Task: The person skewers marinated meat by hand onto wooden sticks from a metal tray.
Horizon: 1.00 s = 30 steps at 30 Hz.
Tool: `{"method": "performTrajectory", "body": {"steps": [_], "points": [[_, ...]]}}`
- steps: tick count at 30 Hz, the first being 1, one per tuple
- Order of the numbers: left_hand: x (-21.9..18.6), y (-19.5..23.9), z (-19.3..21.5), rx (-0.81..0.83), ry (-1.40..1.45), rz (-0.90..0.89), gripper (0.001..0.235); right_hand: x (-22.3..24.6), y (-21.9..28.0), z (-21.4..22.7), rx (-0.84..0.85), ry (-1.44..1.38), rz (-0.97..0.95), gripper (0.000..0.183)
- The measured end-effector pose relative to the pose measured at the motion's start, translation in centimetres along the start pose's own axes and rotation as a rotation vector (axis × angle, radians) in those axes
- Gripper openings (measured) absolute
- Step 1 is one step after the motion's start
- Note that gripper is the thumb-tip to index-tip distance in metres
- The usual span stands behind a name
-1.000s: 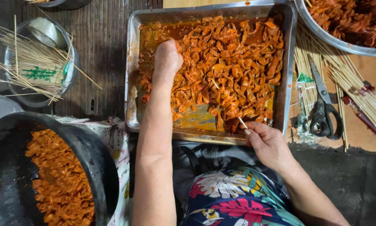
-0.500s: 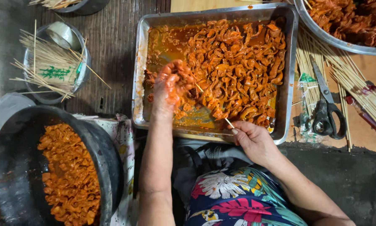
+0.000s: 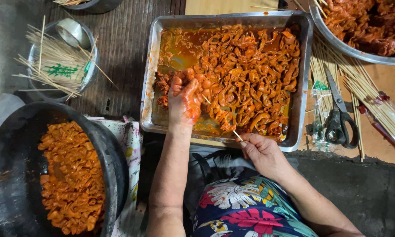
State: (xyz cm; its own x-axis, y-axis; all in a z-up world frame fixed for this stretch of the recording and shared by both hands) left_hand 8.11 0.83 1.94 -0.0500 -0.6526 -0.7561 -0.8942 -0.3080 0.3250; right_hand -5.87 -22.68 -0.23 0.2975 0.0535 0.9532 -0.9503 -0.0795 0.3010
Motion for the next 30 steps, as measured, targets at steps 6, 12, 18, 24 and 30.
{"method": "performTrajectory", "body": {"steps": [6, 12, 18, 24, 30], "points": [[0.7, 0.4, 0.5, -0.055, 0.100, 0.061, 0.026, 0.0, -0.3, -0.9, 0.017, -0.028, -0.019, 0.022], [1.5, 1.0, 1.4, -0.117, 0.109, 0.025, 0.025, -0.9, -0.7, -2.0, 0.038, -0.102, -0.025, 0.022], [0.5, 1.0, 1.9, -0.072, 0.227, -0.050, 0.024, -2.2, 0.1, -2.4, 0.058, -0.136, -0.103, 0.021], [0.5, 1.9, 1.8, -0.016, 0.227, -0.088, 0.028, -1.9, -0.3, -2.9, 0.065, -0.096, -0.104, 0.021], [0.1, 3.3, 1.6, -0.086, 0.204, -0.153, 0.035, -1.7, -0.3, -3.6, 0.017, -0.128, 0.024, 0.019]]}}
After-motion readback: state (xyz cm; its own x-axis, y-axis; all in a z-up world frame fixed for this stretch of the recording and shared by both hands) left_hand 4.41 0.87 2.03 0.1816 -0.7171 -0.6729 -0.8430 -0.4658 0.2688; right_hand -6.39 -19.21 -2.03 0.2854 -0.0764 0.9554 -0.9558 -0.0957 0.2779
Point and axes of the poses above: each hand's wrist, its own y-axis away from the middle knuckle, its own z-axis out of the back of the hand, x = y × z, the point moved 3 cm from there along -y, towards the middle knuckle, and after that the axes turned 14 degrees about -x, right-handed, at the moved point
